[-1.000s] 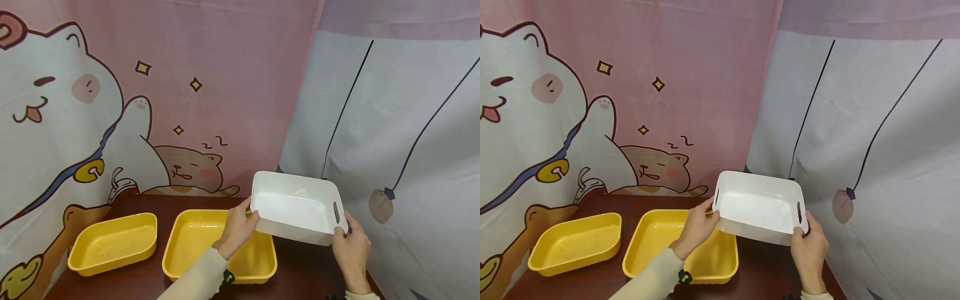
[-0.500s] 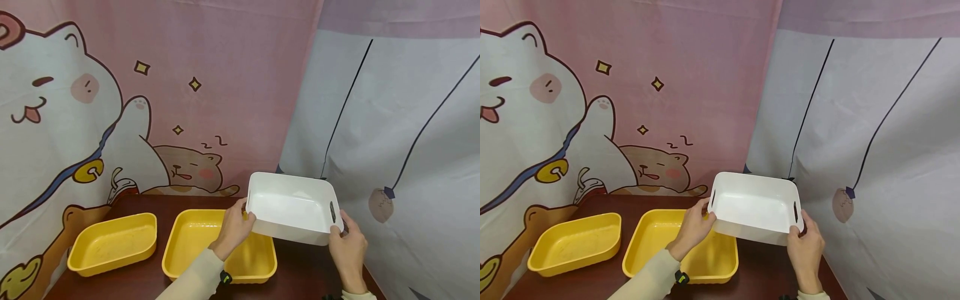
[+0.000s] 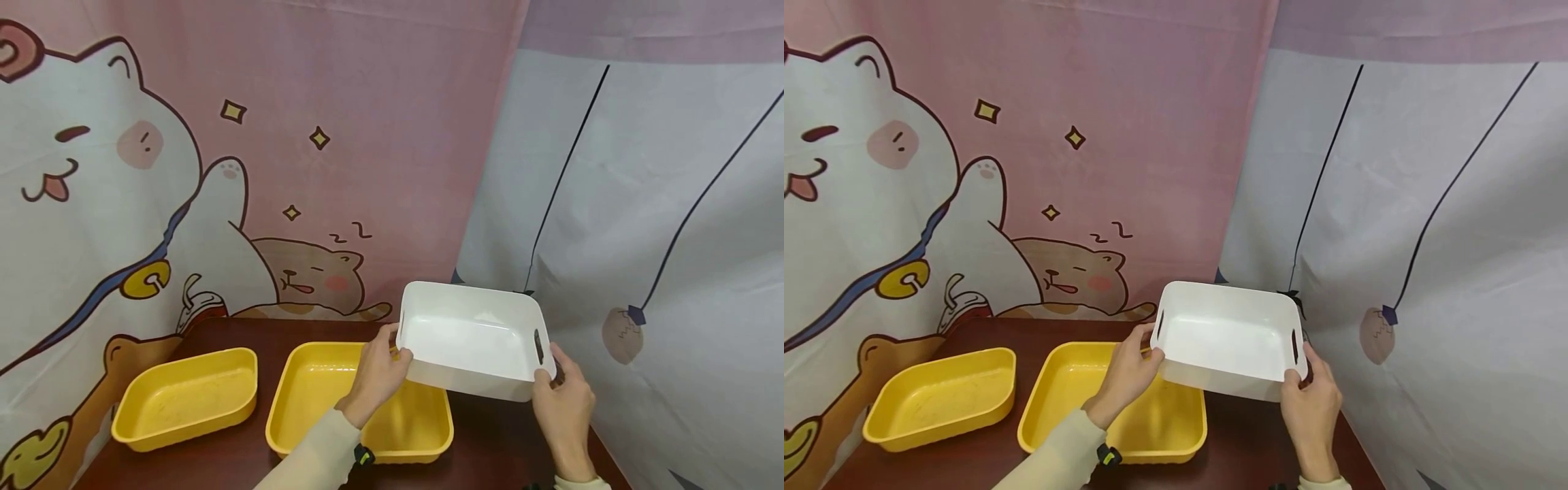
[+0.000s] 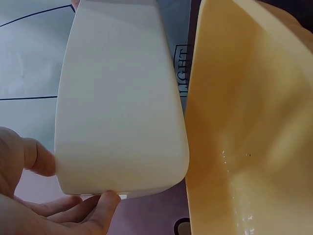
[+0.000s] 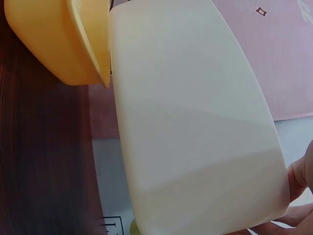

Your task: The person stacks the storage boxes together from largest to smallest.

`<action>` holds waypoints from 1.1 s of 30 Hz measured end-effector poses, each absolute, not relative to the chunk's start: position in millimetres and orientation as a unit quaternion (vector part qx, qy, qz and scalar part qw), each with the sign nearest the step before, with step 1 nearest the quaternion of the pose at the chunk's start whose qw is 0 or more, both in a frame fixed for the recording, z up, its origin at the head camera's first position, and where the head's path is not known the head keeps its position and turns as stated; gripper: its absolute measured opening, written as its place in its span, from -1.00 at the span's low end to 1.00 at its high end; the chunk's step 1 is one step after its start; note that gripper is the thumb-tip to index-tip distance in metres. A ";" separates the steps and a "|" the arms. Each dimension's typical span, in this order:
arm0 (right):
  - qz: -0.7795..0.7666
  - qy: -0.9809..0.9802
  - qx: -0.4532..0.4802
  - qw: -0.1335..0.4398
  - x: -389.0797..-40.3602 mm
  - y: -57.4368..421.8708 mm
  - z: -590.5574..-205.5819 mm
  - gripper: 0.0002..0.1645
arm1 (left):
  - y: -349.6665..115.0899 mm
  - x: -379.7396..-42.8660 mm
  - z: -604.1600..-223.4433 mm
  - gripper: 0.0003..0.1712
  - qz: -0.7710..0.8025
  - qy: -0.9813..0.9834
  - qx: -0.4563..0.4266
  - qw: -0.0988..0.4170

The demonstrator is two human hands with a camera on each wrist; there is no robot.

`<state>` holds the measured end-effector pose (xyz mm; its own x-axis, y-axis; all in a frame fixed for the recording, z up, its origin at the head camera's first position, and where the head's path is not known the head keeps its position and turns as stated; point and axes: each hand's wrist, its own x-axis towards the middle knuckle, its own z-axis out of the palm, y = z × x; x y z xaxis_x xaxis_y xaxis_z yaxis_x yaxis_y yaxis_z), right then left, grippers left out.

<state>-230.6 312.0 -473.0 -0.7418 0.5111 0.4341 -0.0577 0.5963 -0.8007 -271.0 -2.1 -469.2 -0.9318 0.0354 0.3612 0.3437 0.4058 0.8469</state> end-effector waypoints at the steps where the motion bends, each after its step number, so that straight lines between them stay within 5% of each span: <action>1: 0.427 -0.830 -0.137 0.331 -230.3 311.4 -473.3 -0.25 | -2.7 -270.5 -469.8 -0.40 -0.534 -0.826 -0.113 0.145; 33: 0.444 -0.823 -0.121 0.332 -226.6 293.3 -469.4 -0.27 | -23.5 -262.9 -472.7 -0.43 -0.537 -0.823 -0.100 0.155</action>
<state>-226.6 293.3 -469.4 -0.7497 0.4940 0.4403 -0.0959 0.5772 -0.8109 -262.9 -23.5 -472.7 -0.9321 -0.0012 0.3622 0.3309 0.4037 0.8529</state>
